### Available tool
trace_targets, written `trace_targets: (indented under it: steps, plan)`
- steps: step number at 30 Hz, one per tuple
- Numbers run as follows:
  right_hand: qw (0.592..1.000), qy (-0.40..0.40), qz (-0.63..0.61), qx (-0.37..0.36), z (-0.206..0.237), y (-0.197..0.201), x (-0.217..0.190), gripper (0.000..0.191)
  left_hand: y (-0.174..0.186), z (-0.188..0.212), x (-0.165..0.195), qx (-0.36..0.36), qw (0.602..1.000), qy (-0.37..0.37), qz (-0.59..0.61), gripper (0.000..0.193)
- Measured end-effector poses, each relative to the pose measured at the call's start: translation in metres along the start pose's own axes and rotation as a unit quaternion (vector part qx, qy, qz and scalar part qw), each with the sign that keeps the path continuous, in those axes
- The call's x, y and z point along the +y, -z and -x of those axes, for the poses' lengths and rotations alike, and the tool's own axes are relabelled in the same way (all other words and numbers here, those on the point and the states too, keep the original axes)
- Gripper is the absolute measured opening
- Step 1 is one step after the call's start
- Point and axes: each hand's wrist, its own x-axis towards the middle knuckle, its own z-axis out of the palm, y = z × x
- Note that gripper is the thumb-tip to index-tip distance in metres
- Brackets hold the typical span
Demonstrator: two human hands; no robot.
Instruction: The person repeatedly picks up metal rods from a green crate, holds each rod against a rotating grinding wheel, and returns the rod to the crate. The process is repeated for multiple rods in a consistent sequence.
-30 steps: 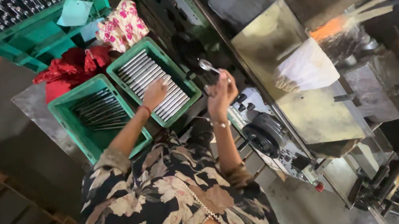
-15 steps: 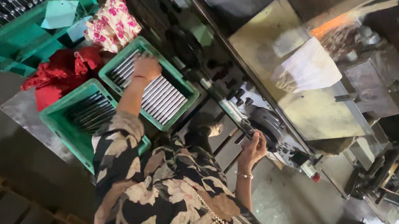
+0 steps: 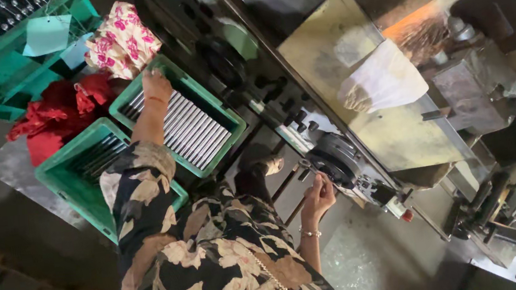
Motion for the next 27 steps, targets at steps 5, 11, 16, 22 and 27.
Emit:
trace_targets:
  steps: [5, 11, 16, 22, 27]
  plan:
    - [0.999, 0.009, 0.006, -0.039, 0.006, -0.001, -0.001, 0.026, -0.007, 0.019, 0.034, 0.105, 0.982, -0.101, 0.117, 0.033]
    - [0.997, 0.030, 0.007, -0.068, 0.001, -0.015, -0.002, 0.025, -0.040, 0.085, 0.060, 0.313, 0.922, -0.013, 0.229, 0.031]
    - [0.997, 0.024, -0.003, -0.071, 0.004, -0.020, -0.006, 0.021, -0.079, 0.174, 0.040, 0.267, 0.807, 0.307, 0.429, 0.028]
    - [0.993, 0.037, 0.035, -0.103, 0.011, -0.019, -0.004, 0.021, -0.131, 0.261, 0.069, -0.045, 0.921, 0.253, 0.292, 0.061]
    - [0.992, 0.026, 0.039, -0.117, 0.017, -0.015, -0.006, 0.022, -0.148, 0.257, 0.083, -0.174, 0.916, 0.255, 0.258, 0.045]
